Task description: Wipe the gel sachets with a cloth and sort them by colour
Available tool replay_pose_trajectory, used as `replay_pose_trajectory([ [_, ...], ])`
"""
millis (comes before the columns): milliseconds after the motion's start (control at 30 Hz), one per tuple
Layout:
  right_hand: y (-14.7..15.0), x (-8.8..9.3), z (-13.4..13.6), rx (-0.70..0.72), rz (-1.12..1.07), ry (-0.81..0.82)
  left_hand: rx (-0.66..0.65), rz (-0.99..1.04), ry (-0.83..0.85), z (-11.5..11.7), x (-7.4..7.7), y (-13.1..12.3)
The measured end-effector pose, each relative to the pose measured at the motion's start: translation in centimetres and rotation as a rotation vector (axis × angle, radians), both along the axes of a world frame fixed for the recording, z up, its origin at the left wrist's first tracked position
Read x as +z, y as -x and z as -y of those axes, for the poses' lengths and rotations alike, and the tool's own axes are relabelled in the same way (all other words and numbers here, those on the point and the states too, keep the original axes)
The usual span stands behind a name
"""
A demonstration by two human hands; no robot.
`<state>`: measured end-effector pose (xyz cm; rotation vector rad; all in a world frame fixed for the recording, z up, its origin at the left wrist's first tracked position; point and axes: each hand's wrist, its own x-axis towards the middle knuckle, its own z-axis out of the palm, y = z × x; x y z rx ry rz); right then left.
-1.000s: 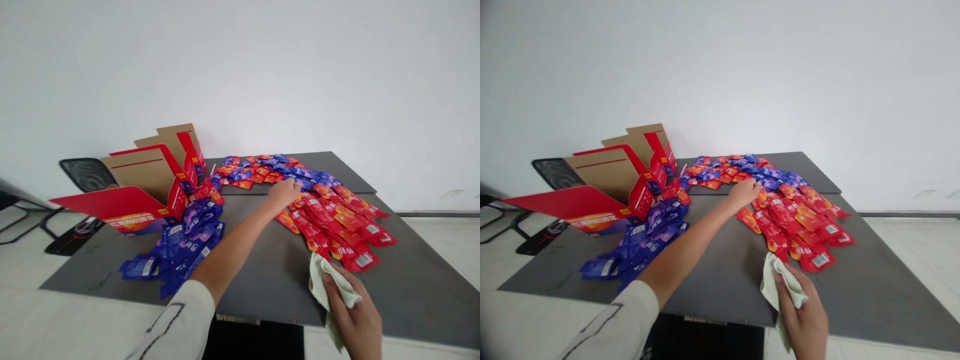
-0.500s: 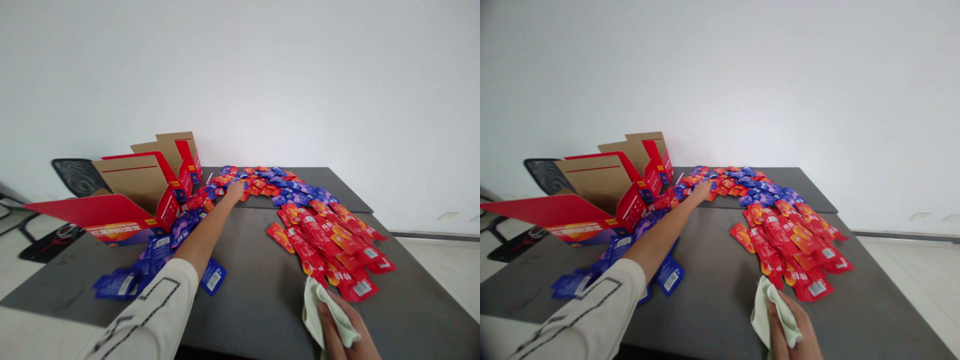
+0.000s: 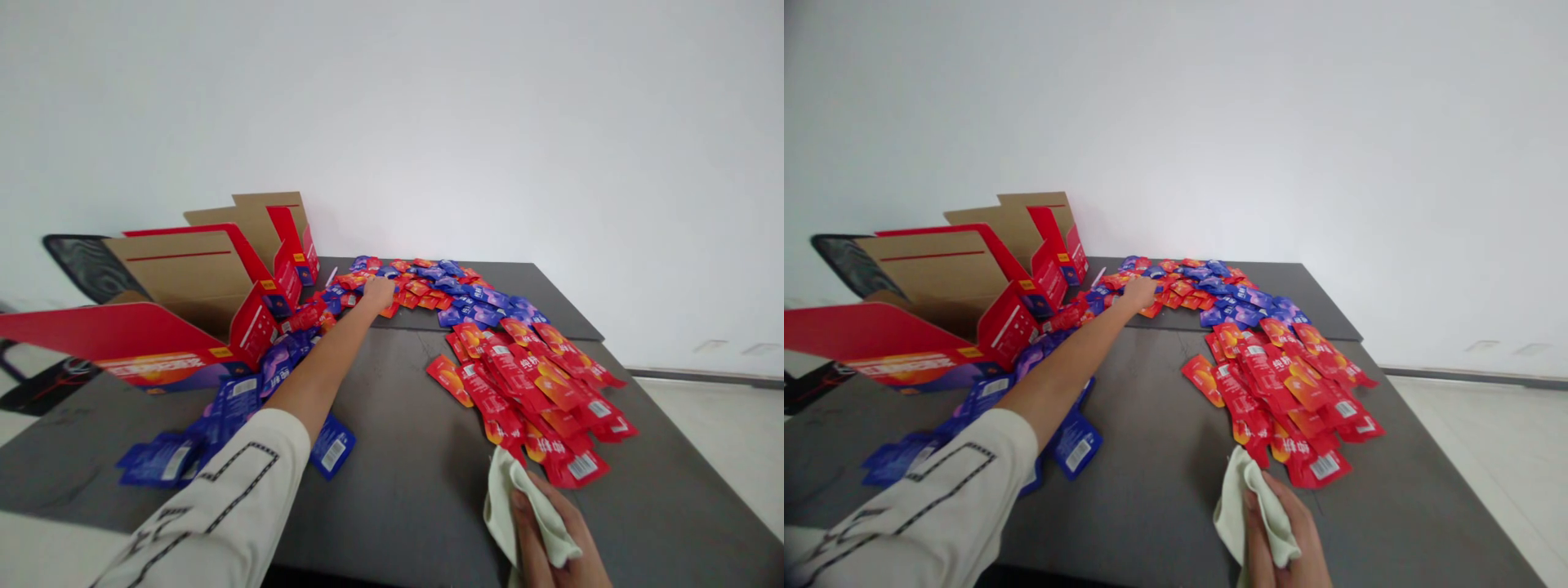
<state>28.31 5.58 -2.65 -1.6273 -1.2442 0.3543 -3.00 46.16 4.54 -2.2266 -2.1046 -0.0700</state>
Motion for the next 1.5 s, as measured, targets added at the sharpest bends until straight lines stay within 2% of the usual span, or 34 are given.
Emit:
replay_pose_trajectory([
  [200, -1.0, -0.8, -0.1, 0.026, 0.028, 0.018, 0.023, 0.084, -0.057, 2.8, 0.9, -0.7],
  [400, -1.7, -1.4, -0.4, 0.042, 0.101, 0.026, -0.014, 0.223, -0.159, 7.0, 4.4, -3.0],
  [533, -1.5, -1.2, -0.5, 0.013, 0.087, 0.059, -0.091, 0.313, -0.209, 12.0, 6.9, -6.3],
  [600, -1.5, -1.1, -0.5, -0.002, 0.083, 0.082, -0.152, 0.359, -0.197, 15.6, 7.7, -7.8],
  [667, -1.5, -1.0, -0.5, -0.012, 0.078, 0.091, -0.255, 0.549, -0.126, 19.7, 8.0, -9.0],
  [733, -1.4, -0.9, -0.5, -0.012, 0.067, 0.095, -0.300, 0.696, 0.013, 23.8, 7.6, -9.5],
  [800, -1.3, -0.8, -0.6, -0.019, 0.055, 0.098, -0.298, 0.789, 0.171, 27.4, 6.5, -9.5],
  [933, -1.1, -0.5, -0.7, -0.016, 0.050, 0.079, -0.217, 0.838, 0.412, 32.2, 3.0, -8.4],
  [1033, -0.9, -0.2, -0.7, -0.015, 0.048, 0.069, -0.130, 0.802, 0.477, 34.2, 0.2, -7.1],
  [1133, -0.9, -0.2, -0.7, -0.018, 0.042, 0.070, -0.084, 0.807, 0.470, 35.7, -1.4, -6.0],
  [1333, -0.9, -0.2, -0.6, -0.019, 0.051, 0.066, -0.081, 0.790, 0.444, 37.9, -2.6, -4.8],
  [1500, -0.7, -0.2, -0.7, -0.036, 0.058, 0.055, -0.200, 0.717, 0.293, 40.0, -3.9, -4.4],
])
